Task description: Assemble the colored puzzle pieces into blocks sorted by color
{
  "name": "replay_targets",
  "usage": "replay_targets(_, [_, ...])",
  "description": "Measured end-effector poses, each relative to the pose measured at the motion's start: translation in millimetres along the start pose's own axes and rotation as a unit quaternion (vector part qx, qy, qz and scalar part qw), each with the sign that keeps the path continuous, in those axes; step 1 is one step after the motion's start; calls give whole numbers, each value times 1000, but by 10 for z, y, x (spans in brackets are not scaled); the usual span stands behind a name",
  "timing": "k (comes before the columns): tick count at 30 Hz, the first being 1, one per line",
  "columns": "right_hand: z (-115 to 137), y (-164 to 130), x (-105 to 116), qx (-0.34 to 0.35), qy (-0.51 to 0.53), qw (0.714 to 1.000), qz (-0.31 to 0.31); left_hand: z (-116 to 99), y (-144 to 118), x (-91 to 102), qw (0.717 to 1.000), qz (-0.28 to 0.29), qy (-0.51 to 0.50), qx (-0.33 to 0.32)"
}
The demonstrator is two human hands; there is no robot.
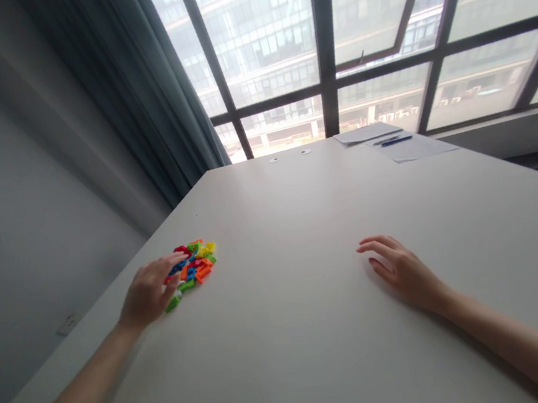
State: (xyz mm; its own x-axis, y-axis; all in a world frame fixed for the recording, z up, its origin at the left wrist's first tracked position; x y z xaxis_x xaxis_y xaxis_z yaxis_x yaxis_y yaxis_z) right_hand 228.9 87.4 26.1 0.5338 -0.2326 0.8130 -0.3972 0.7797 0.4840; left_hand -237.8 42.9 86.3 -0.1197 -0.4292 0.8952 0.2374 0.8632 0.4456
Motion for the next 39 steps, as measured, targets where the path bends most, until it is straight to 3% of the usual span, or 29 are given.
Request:
replay_targets(2, [-2, -3, -5, 2, 0, 1000, 1, -131, -169, -83, 997, 54, 22, -44])
replay_targets(5, [-4, -4, -8, 4, -2, 1000, 0, -68, -316, -184, 995, 79, 55, -34])
replay_targets(11, [7, 3, -9, 10, -6, 1000, -3, 315, -206, -294, 996, 36, 58, 52])
replay_targets(15, [10, 8, -7, 17, -11, 1000, -8, 296, -60, -238, 995, -37, 71, 53])
replay_targets(18, [7, 8, -6, 23, -13, 1000, -13, 40, 80, -164, 992, -94, 56, 58])
replay_targets(21, [5, -1, -29, 27, -19, 999, -7, -464, 248, -182, 993, -101, -16, 52])
replay_targets(25, [33, -20, -98, 36, -36, 998, 24, -1364, 360, -466, 987, 23, -157, -15])
replay_targets(28, [52, -31, -151, 43, -52, 996, 51, -1805, 287, -681, 974, 104, -195, -48])
replay_targets(32, [47, -36, -193, 42, -65, 994, 77, -1905, 199, -857, 964, 152, -215, -42])
replay_targets(39, [58, -29, -193, 39, -71, 993, 82, -1872, 207, -874, 963, 148, -219, -43])
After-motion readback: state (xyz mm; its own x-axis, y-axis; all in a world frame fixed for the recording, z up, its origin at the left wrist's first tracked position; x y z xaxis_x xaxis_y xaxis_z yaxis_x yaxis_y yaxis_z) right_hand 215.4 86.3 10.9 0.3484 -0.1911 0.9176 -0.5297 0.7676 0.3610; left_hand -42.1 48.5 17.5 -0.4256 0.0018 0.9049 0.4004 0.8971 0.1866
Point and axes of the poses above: each hand's wrist, its own y-axis towards the middle knuckle, its own x-axis out of the back of the hand, z = x × y, the point moved 9 cm from there along y, towards the middle knuckle, and after that the axes turned 8 degrees about -y, right-handed, at the moved point
